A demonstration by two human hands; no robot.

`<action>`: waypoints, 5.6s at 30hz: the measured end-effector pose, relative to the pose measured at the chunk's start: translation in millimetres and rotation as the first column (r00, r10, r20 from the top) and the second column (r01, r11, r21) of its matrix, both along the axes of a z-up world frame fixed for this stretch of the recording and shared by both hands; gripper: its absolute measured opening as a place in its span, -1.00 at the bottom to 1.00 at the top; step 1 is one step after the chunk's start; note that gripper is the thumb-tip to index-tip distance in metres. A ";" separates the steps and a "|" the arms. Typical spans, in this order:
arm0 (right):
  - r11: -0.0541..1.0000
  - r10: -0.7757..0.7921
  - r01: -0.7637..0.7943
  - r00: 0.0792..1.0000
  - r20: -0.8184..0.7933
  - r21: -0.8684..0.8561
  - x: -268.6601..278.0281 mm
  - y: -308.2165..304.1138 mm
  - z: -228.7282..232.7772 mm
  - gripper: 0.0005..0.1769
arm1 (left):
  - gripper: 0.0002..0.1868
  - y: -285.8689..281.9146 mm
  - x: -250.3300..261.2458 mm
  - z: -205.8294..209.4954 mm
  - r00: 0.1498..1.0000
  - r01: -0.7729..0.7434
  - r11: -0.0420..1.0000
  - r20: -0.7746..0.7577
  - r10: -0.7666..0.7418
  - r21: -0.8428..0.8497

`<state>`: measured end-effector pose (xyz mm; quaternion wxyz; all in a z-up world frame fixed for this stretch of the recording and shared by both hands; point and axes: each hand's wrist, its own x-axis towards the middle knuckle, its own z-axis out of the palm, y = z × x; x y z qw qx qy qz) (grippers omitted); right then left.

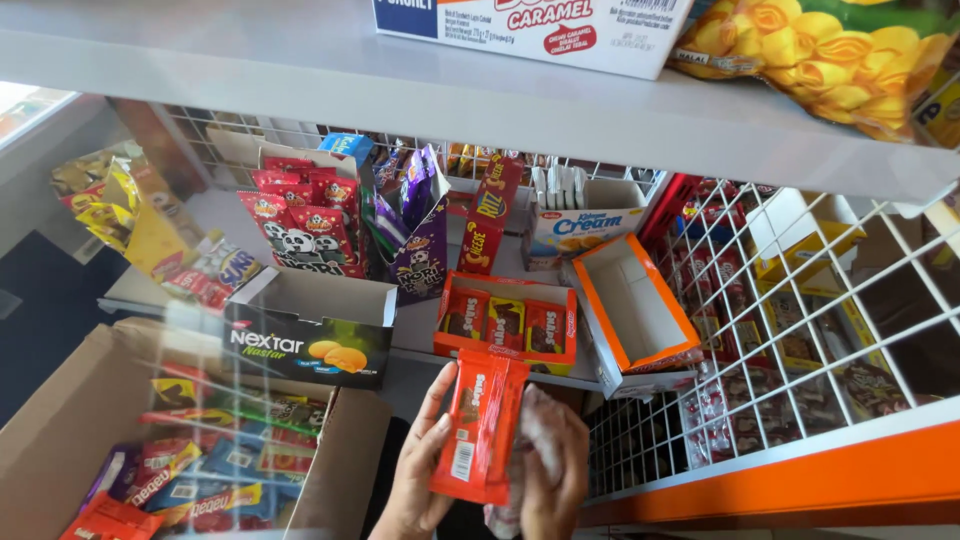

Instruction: Wiping snack packages with a cloth and organizing them into a cardboard box.

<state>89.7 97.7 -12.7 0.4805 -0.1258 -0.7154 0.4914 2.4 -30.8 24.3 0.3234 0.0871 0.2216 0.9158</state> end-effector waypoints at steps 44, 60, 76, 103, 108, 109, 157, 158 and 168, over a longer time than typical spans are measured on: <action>0.997 -0.021 -0.006 0.934 0.357 0.072 -7.3 73.2 13.4 -0.58 | -0.30 127.1 -181.0 -87.7 0.291 -0.884 0.319 -0.935 -0.201 -0.343; 0.995 0.094 -0.104 0.826 0.556 -0.015 -28.1 55.1 -11.2 -0.59 | -0.55 159.4 -168.3 -119.4 0.391 -0.911 -0.266 -0.454 -0.801 -0.315; 0.975 -0.032 -0.140 0.675 0.737 0.170 -63.5 51.0 -24.3 -0.08 | -0.68 133.5 -227.3 -112.3 0.038 -0.869 0.144 -0.354 -0.934 -0.473; 0.973 0.229 -0.232 0.953 0.197 -0.008 -45.6 3.0 -42.2 -0.53 | -0.46 -18.2 -48.6 64.9 -0.071 -0.873 0.397 -0.730 -0.679 -0.284; 0.551 0.736 -0.542 0.673 0.065 -0.634 -45.5 -69.6 -27.2 -0.53 | -0.69 -170.8 -87.4 75.2 -0.046 -0.694 0.439 -0.573 -0.818 -0.571; 0.444 0.830 -0.593 0.555 0.059 -0.672 -44.1 -84.0 -18.3 -0.49 | -0.79 -201.5 -93.3 73.3 0.028 -0.693 0.309 -0.452 -0.892 -0.652; 0.755 -0.436 0.438 0.891 -0.126 0.489 30.0 -1.2 91.6 -0.52 | -0.24 76.3 26.0 43.2 0.842 0.393 0.912 -0.444 -0.305 0.119; 0.753 -0.446 0.447 0.886 -0.125 0.483 31.7 1.5 88.6 -0.52 | -0.24 77.4 30.1 43.4 0.838 0.402 0.909 -0.444 -0.316 0.113; 0.800 -0.482 0.413 0.875 0.056 0.435 43.1 32.2 106.0 -0.57 | -0.16 85.2 49.1 7.6 0.859 0.188 0.967 -0.447 -0.248 -0.173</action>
